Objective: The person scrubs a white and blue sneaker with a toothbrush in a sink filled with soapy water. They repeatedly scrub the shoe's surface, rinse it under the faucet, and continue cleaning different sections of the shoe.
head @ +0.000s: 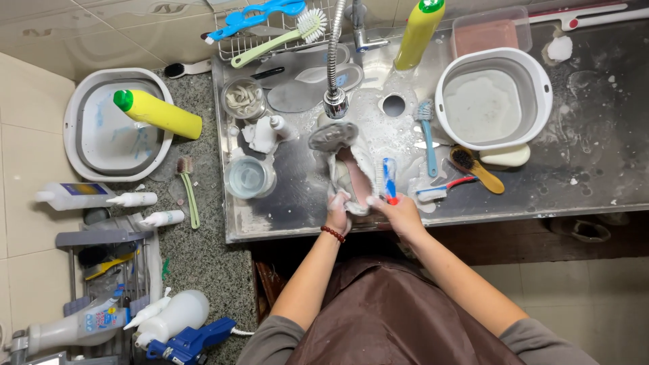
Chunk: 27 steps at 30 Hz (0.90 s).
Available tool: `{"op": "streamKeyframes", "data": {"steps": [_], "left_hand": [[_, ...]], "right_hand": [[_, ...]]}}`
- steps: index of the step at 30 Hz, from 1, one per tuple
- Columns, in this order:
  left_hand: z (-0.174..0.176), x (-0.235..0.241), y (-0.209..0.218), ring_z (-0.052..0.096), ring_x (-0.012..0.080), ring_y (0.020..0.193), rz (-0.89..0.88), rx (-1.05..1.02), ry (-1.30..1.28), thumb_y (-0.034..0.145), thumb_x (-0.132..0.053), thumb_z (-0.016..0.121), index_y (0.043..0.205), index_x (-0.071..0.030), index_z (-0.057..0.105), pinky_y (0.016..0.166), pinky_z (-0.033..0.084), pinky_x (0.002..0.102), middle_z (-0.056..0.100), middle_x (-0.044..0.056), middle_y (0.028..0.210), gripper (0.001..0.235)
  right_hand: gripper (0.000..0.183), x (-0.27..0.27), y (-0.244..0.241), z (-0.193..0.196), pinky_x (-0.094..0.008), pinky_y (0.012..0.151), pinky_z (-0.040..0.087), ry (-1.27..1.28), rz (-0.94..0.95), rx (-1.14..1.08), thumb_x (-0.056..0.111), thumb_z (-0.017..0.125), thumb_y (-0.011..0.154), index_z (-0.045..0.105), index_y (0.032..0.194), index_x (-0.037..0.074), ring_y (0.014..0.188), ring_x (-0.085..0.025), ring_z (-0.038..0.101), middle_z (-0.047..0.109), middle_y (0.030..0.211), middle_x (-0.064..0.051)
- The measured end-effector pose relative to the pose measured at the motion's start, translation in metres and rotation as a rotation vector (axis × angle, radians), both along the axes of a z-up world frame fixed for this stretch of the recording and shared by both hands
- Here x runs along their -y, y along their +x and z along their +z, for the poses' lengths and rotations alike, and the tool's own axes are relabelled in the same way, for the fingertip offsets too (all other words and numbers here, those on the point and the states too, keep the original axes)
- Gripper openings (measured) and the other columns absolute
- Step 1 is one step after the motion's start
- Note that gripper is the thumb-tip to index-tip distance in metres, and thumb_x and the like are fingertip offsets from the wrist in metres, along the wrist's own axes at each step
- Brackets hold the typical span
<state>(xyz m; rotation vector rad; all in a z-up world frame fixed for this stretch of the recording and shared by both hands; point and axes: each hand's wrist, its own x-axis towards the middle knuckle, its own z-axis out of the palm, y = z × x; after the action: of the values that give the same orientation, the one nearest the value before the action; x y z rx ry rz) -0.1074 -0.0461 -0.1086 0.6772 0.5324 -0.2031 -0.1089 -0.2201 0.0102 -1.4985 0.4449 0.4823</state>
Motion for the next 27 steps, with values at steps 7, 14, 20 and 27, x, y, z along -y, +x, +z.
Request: {"op": "streamKeyframes", "data": {"steps": [7,14,20,27], "left_hand": [[0.009,-0.002,0.005,0.061,0.0168,0.082,-0.037,0.154,0.325,0.081,0.004,0.063,0.106,-0.002,0.062,0.076,0.052,0.031,0.064,0.007,0.093,0.026],[0.092,-0.027,0.018,0.068,0.0165,0.097,-0.09,-0.014,0.527,0.087,-0.005,0.068,0.137,-0.003,0.045,0.08,0.058,0.03,0.065,0.008,0.118,0.055],[0.088,-0.09,0.003,0.069,0.0254,0.113,0.065,0.079,1.447,0.084,-0.014,0.081,0.133,-0.008,0.053,0.099,0.059,0.037,0.07,0.013,0.12,0.057],[0.193,-0.07,0.05,0.037,0.0431,0.139,-1.042,0.636,2.076,0.059,-0.032,0.083,0.147,-0.019,0.049,0.11,0.021,0.068,0.042,0.024,0.148,0.095]], "right_hand": [[0.023,-0.008,0.022,0.0,-0.045,0.072,0.054,-0.655,0.139,0.238,0.015,0.076,0.075,0.067,0.089,-0.002,0.077,-0.038,0.07,0.072,0.078,-0.022],[0.029,-0.013,0.044,-0.027,-0.05,0.075,0.055,-0.803,0.148,0.745,0.006,0.068,0.079,0.07,0.108,0.002,0.085,-0.043,0.069,0.072,0.092,-0.024],[0.032,-0.002,0.068,-0.015,-0.039,0.085,0.061,-0.81,0.359,1.16,-0.001,0.065,0.073,0.065,0.105,0.003,0.112,-0.03,0.071,0.074,0.117,-0.014],[0.014,0.017,0.067,-0.021,-0.037,0.092,0.06,-0.742,0.49,1.43,-0.001,0.069,0.087,0.058,0.092,0.006,0.125,-0.028,0.068,0.07,0.133,-0.008]]}}
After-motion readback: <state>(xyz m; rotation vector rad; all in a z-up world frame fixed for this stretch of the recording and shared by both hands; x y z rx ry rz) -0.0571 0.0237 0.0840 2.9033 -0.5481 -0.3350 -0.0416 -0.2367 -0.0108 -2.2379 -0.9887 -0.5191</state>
